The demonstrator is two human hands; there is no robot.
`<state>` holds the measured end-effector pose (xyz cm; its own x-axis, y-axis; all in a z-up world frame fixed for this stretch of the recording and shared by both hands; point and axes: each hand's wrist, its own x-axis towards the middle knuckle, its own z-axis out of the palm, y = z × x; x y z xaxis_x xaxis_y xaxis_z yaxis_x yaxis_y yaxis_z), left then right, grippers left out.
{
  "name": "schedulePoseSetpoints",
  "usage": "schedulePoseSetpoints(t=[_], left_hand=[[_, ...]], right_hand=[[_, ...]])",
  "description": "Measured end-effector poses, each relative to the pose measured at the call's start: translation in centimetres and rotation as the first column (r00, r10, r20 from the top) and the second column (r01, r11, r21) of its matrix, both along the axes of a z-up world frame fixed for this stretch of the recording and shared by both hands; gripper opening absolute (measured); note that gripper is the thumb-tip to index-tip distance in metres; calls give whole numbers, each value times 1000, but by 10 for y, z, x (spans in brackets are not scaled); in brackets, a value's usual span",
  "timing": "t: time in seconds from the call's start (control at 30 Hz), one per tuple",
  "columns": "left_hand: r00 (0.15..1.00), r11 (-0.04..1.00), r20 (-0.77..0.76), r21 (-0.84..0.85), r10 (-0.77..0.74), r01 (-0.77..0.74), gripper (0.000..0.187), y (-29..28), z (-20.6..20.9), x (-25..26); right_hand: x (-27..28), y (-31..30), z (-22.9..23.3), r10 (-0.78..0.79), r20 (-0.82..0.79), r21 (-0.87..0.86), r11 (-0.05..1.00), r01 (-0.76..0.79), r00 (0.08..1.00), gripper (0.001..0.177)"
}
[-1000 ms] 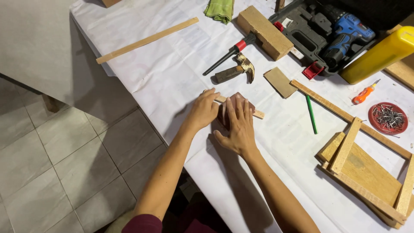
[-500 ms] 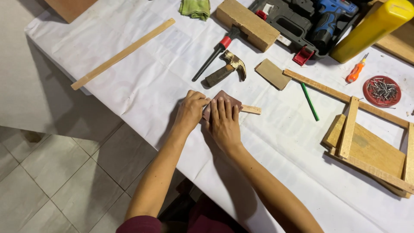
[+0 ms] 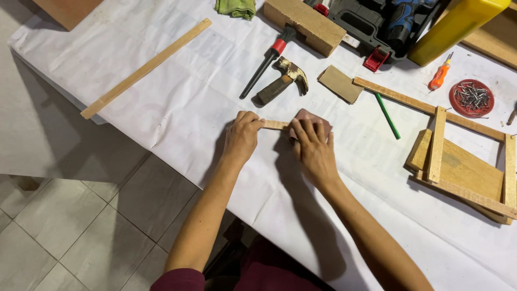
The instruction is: The person sands thin wooden strips with a sanding block, working along the length of each strip, then sets the strips aside. The person then uses a hammer to drive nails into a small wooden frame on the table, holding the frame steady with the other hand.
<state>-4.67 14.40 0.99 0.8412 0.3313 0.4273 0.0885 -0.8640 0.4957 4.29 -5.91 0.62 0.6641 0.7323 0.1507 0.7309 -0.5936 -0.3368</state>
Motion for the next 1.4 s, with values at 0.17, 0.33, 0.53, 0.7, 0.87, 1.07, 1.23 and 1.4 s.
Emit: schedulePoseSetpoints(t=[0.17, 0.33, 0.53, 0.7, 0.87, 1.07, 1.23, 1.4], left_hand=[[1000, 1000, -6, 8, 9, -9, 13, 1, 3, 1], [1000, 1000, 27, -5, -12, 12, 13, 3, -2, 1], [1000, 1000, -1, 13, -13, 13, 13, 1, -3, -2], [1000, 1000, 0, 11, -4, 4, 10, 3, 0, 1], [1000, 1000, -27, -9, -14, 14, 12, 7, -5, 2], [999, 999, -36, -46, -28, 26, 12, 12, -4, 4], [998, 998, 9, -23, -59, 59, 15, 11, 2, 1], [998, 999, -40, -18, -41, 40, 12, 9, 1, 3]], right_hand=[[-43, 55, 1, 45, 103, 7, 999, -46, 994, 64], [-45, 60, -2, -40, 23, -36, 999, 41, 999, 75], [-8, 7, -29, 27, 308, -62, 998, -9, 951, 73], [19, -32, -27, -74, 243, -67, 993, 93, 967, 70], [-21, 20, -7, -1, 202, 46, 999, -9, 979, 73], [-49, 71, -23, 20, 260, 32, 999, -29, 966, 63], [-33, 45, -32, 18, 296, 48, 998, -34, 955, 58], [8, -18, -33, -55, 260, 11, 999, 54, 964, 54]])
